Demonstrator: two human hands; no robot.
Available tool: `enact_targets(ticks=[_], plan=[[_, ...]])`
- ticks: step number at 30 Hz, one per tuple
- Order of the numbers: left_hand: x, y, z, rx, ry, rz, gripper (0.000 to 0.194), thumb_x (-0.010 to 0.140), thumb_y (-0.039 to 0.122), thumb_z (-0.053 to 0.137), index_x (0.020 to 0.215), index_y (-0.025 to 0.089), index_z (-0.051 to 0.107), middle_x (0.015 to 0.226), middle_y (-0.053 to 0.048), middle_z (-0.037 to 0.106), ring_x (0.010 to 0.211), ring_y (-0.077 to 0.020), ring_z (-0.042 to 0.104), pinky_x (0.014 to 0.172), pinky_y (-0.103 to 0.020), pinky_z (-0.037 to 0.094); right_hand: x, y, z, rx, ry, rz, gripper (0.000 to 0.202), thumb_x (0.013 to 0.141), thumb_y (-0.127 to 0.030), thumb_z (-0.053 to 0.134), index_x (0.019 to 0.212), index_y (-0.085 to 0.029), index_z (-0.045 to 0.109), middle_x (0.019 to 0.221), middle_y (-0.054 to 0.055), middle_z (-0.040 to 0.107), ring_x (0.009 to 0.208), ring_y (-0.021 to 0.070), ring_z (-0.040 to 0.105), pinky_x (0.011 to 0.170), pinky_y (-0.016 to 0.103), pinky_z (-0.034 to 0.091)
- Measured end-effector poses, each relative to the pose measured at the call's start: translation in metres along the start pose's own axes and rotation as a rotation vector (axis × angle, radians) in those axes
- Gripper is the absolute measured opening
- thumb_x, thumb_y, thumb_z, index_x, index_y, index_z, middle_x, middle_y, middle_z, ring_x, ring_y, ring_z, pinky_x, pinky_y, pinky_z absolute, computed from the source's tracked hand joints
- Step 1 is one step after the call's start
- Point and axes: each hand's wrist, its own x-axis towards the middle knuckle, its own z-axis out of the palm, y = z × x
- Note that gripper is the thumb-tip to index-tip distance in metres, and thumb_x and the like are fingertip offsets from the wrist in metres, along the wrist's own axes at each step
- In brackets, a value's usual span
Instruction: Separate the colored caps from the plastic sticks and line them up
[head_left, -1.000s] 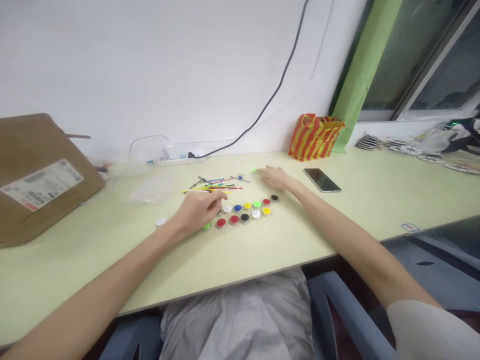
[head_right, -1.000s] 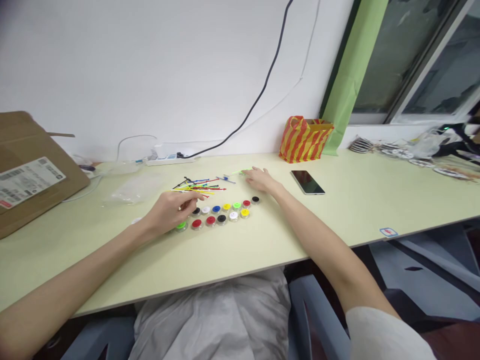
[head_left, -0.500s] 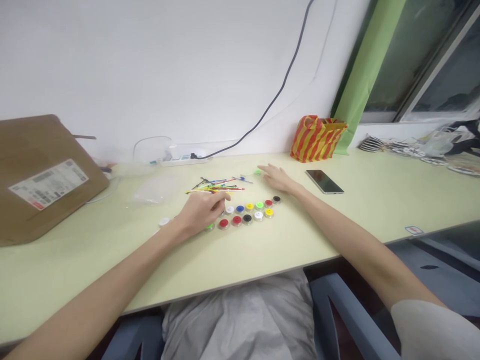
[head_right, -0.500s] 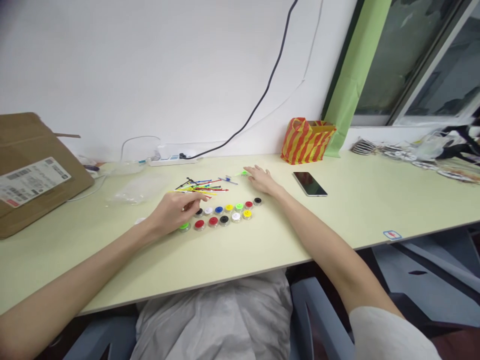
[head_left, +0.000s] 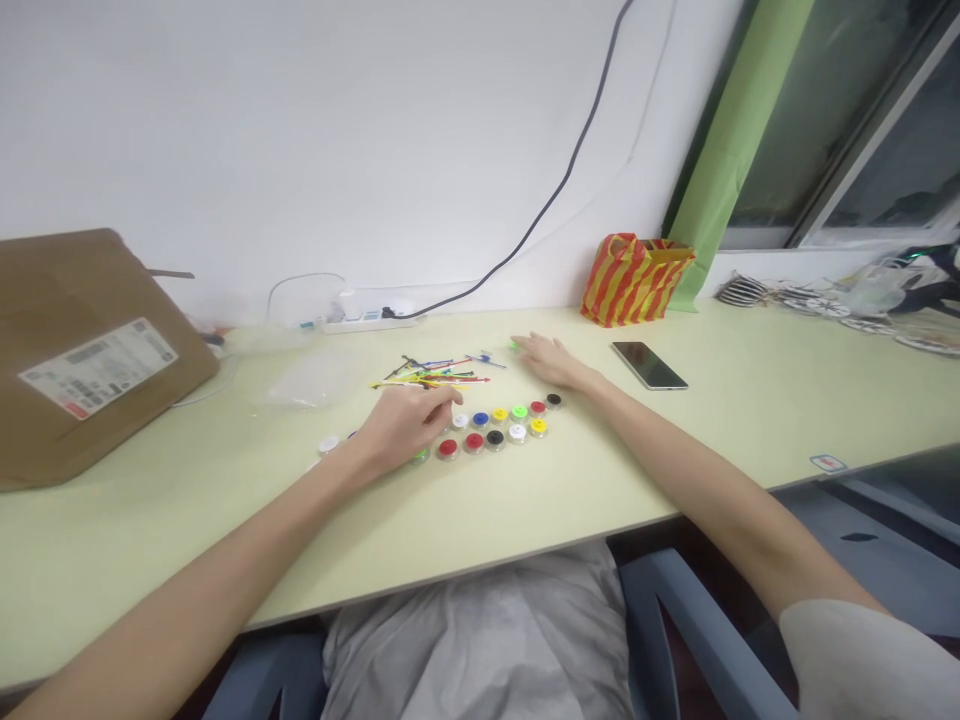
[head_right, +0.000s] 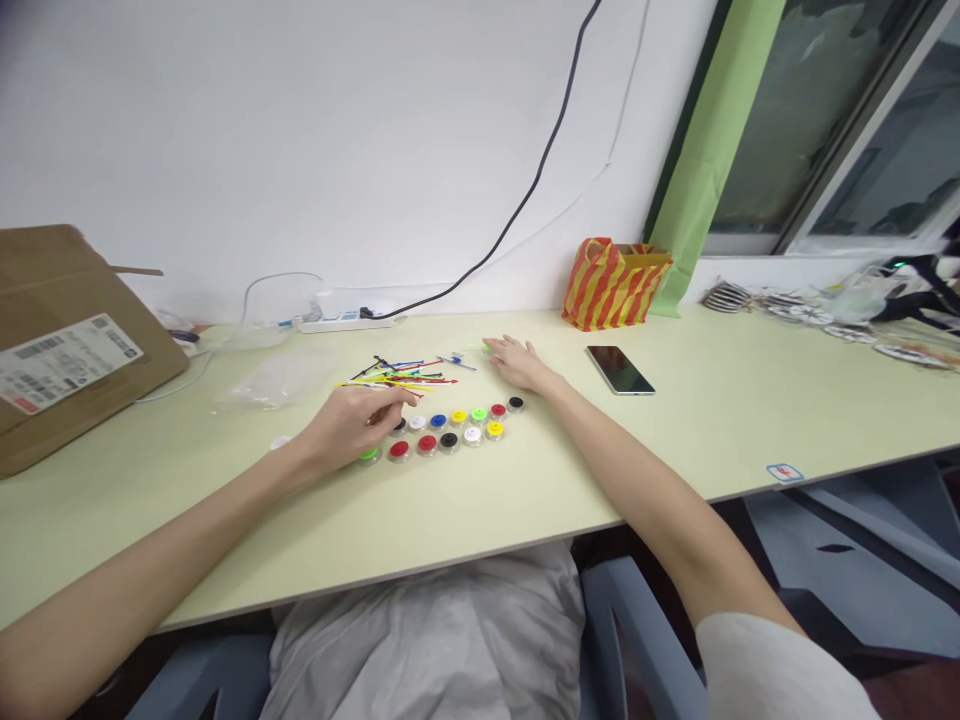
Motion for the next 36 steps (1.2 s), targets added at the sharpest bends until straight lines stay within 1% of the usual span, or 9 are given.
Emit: enact_targets(ticks=[6, 12, 15, 19, 23, 27, 31, 34, 36], plan=[[-0.001, 0.000, -0.001, 0.008, -0.018, -0.027, 0.031, 0.095, 0.023, 0.045, 0.101, 0.020, 0.075, 0.060, 0.002, 0.066, 0.052, -0.0126, 0.056, 0.060, -0.024, 0.040, 0.002, 0.005, 0.003, -0.031, -0.012, -0.009, 0.051, 0.109, -0.039, 0.024, 0.151, -0.022, 0.048, 0.163, 0.013, 0.040, 0.153, 0.0304, 0.029, 0.120, 0.066, 0.021], [-0.001, 0.000, -0.001, -0.009, -0.025, -0.029, 0.031, 0.095, 0.022, 0.045, 0.102, 0.021, 0.075, 0.068, 0.001, 0.072, 0.056, -0.0131, 0.060, 0.062, -0.025, 0.042, 0.012, 0.008, 0.011, -0.053, -0.060, -0.027, 0.053, 0.108, -0.042, 0.031, 0.158, -0.028, 0.039, 0.171, 0.009, 0.023, 0.157, 0.0339, 0.016, 0.122, 0.062, 0.018], [-0.001, 0.000, -0.002, -0.026, -0.021, -0.028, 0.030, 0.095, 0.022, 0.046, 0.103, 0.020, 0.075, 0.074, 0.000, 0.075, 0.060, -0.0134, 0.063, 0.065, -0.025, 0.044, 0.021, 0.008, 0.010, -0.057, -0.024, -0.050, 0.051, 0.107, -0.036, 0.037, 0.156, -0.024, 0.042, 0.165, 0.013, 0.035, 0.152, 0.0324, 0.029, 0.121, 0.056, 0.023], [-0.002, 0.000, -0.001, -0.038, -0.015, -0.024, 0.029, 0.094, 0.020, 0.046, 0.102, 0.019, 0.074, 0.076, 0.000, 0.075, 0.061, -0.0132, 0.063, 0.065, -0.025, 0.044, 0.037, 0.002, 0.007, -0.051, 0.048, 0.023, 0.051, 0.101, -0.027, 0.048, 0.150, -0.014, 0.049, 0.147, 0.020, 0.055, 0.134, 0.0324, 0.052, 0.113, 0.047, 0.037], [-0.002, 0.000, -0.002, -0.027, -0.012, -0.028, 0.029, 0.095, 0.019, 0.047, 0.102, 0.020, 0.075, 0.069, 0.001, 0.072, 0.056, -0.0124, 0.060, 0.062, -0.024, 0.042, 0.047, -0.007, 0.006, -0.032, 0.095, 0.075, 0.033, 0.096, -0.022, 0.054, 0.123, -0.009, 0.069, 0.127, 0.021, 0.068, 0.117, 0.0306, 0.062, 0.101, 0.039, 0.045], [-0.002, 0.001, -0.002, -0.019, -0.003, -0.029, 0.029, 0.094, 0.018, 0.046, 0.101, 0.019, 0.075, 0.064, 0.002, 0.069, 0.052, -0.0122, 0.057, 0.060, -0.025, 0.041, 0.042, -0.018, -0.005, 0.018, 0.159, 0.087, 0.027, 0.092, -0.021, 0.058, 0.113, -0.011, 0.071, 0.115, 0.017, 0.074, 0.107, 0.0278, 0.067, 0.091, 0.034, 0.049], [-0.001, 0.006, -0.002, -0.030, -0.017, -0.078, 0.032, 0.097, 0.020, 0.044, 0.110, 0.020, 0.073, 0.063, 0.002, 0.066, 0.054, -0.0137, 0.058, 0.061, -0.026, 0.041, 0.021, -0.046, -0.028, 0.129, 0.236, 0.025, 0.025, 0.096, -0.026, 0.053, 0.115, -0.013, 0.065, 0.100, 0.011, 0.077, 0.092, 0.0205, 0.071, 0.085, 0.030, 0.051], [0.000, 0.010, -0.002, -0.080, -0.003, -0.130, 0.041, 0.102, 0.030, 0.043, 0.139, 0.021, 0.058, 0.076, 0.001, 0.069, 0.068, -0.0159, 0.064, 0.068, -0.027, 0.045, -0.006, -0.089, -0.039, 0.638, 0.341, -0.163, 0.022, 0.095, -0.032, 0.058, 0.109, -0.015, 0.060, 0.086, 0.008, 0.076, 0.078, 0.0189, 0.072, 0.074, 0.029, 0.054], [0.001, 0.012, -0.003, -0.117, 0.015, -0.143, 0.052, 0.103, 0.038, 0.044, 0.152, 0.022, 0.042, 0.091, -0.001, 0.071, 0.079, -0.0169, 0.066, 0.074, -0.028, 0.047, -0.026, -0.119, -0.040, 0.815, 0.323, -0.295, 0.025, 0.092, -0.036, 0.064, 0.108, -0.019, 0.057, 0.079, 0.004, 0.074, 0.076, 0.0189, 0.071, 0.073, 0.030, 0.054]])
